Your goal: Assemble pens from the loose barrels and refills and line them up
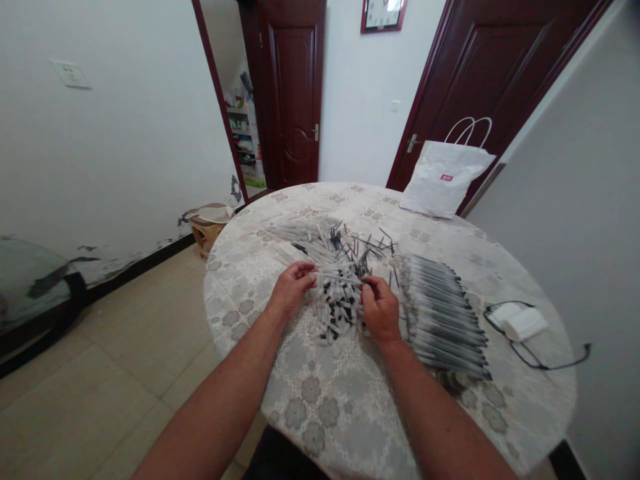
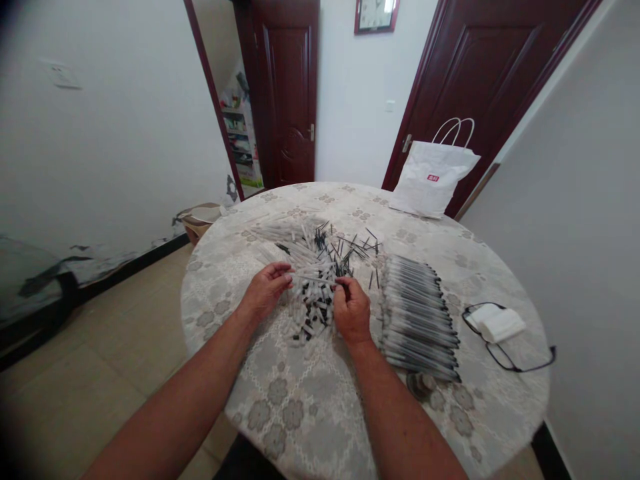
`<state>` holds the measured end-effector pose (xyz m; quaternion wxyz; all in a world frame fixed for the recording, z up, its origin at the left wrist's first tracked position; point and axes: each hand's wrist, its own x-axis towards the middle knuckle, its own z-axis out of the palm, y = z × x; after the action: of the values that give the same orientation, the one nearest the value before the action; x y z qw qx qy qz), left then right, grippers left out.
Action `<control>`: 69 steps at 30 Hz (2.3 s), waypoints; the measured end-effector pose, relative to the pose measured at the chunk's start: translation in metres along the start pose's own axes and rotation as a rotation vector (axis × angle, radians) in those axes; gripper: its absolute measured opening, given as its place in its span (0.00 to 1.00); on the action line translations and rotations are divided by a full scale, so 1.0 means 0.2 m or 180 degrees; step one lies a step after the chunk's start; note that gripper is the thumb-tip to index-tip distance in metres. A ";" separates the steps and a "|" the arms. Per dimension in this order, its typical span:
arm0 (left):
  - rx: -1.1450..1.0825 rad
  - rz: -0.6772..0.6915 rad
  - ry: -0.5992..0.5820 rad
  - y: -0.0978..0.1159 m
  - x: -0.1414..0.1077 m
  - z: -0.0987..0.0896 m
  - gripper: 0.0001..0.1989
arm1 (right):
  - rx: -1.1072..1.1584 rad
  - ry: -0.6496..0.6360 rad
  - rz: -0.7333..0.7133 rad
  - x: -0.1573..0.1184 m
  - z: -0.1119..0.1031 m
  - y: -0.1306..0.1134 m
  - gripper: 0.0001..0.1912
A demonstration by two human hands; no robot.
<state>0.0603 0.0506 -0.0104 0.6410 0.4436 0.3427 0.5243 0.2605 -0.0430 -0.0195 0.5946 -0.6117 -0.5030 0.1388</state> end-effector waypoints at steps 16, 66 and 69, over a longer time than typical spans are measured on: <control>-0.0140 -0.0070 -0.0179 0.00 -0.01 -0.01 0.15 | 0.0110 0.0101 0.0112 0.01 -0.01 0.02 0.16; -0.0853 -0.0662 -0.0002 0.05 -0.06 0.04 0.10 | 0.0142 -0.0169 0.0028 -0.04 0.03 -0.03 0.11; -0.0777 -0.0598 0.0124 0.05 -0.04 0.02 0.11 | -0.0334 -0.0369 -0.0440 -0.04 0.02 -0.04 0.10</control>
<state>0.0588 0.0415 0.0009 0.7296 0.3181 0.3289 0.5082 0.2501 -0.0493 -0.0166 0.5398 -0.5968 -0.5841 0.1060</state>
